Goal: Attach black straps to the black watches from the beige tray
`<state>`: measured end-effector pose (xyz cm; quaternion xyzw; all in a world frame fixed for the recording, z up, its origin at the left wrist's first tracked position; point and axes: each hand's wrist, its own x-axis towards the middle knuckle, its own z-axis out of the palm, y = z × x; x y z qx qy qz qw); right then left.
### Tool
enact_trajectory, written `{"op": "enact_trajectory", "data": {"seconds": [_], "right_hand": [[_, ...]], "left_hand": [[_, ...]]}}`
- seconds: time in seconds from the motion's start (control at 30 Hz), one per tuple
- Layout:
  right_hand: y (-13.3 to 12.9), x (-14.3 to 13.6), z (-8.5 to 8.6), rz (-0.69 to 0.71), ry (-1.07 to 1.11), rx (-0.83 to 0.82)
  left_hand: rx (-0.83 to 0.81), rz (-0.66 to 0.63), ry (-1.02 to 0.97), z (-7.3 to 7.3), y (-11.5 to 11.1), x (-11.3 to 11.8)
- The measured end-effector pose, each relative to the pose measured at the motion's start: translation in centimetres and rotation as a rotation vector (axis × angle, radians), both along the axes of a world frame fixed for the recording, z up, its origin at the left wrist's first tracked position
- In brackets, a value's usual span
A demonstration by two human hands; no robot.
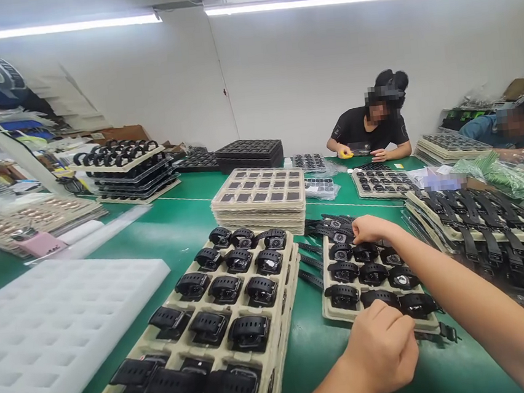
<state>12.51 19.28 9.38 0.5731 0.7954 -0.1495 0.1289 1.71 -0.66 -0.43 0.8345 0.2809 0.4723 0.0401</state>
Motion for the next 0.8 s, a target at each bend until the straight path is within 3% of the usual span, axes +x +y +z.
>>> {"op": "enact_trajectory", "data": {"seconds": [0.13,0.3,0.4,0.5,0.6,0.63,0.7,0.73,0.8], "right_hand": [[-0.8,-0.8,1.6,0.046,0.153,0.145],[-3.0,-0.6,5.2,0.053,0.376,0.394],[-5.3,1.3,7.0,0.121,0.529,0.593],[-8.6,4.1,8.0,0.329,0.703,0.825],[-12.4,6.7,8.6,0.443,0.768,0.826],[-13.6,7.4,8.8,0.469,0.782,0.779],[-15.7,8.2,9.1,0.535,0.805,0.633],[-16.5,8.4,9.2,0.573,0.816,0.542],[-17.5,8.3,9.1,0.633,0.848,0.358]], "left_hand": [[-0.012,0.0,0.007,0.0,0.1,-0.1],[-0.02,0.015,-0.014,0.6,0.2,-0.2],[0.015,0.036,-0.13,1.4,-0.1,-0.7],[0.133,0.105,-0.303,2.0,-0.6,-1.8],[0.197,0.215,-0.536,2.5,-0.7,-3.1],[0.138,0.233,-0.618,2.8,-0.5,-3.4],[-0.14,0.161,-0.735,3.7,-0.1,-3.4],[-0.342,0.052,-0.766,4.3,0.1,-3.2],[-0.803,-0.298,-0.772,5.3,0.3,-2.3]]}}
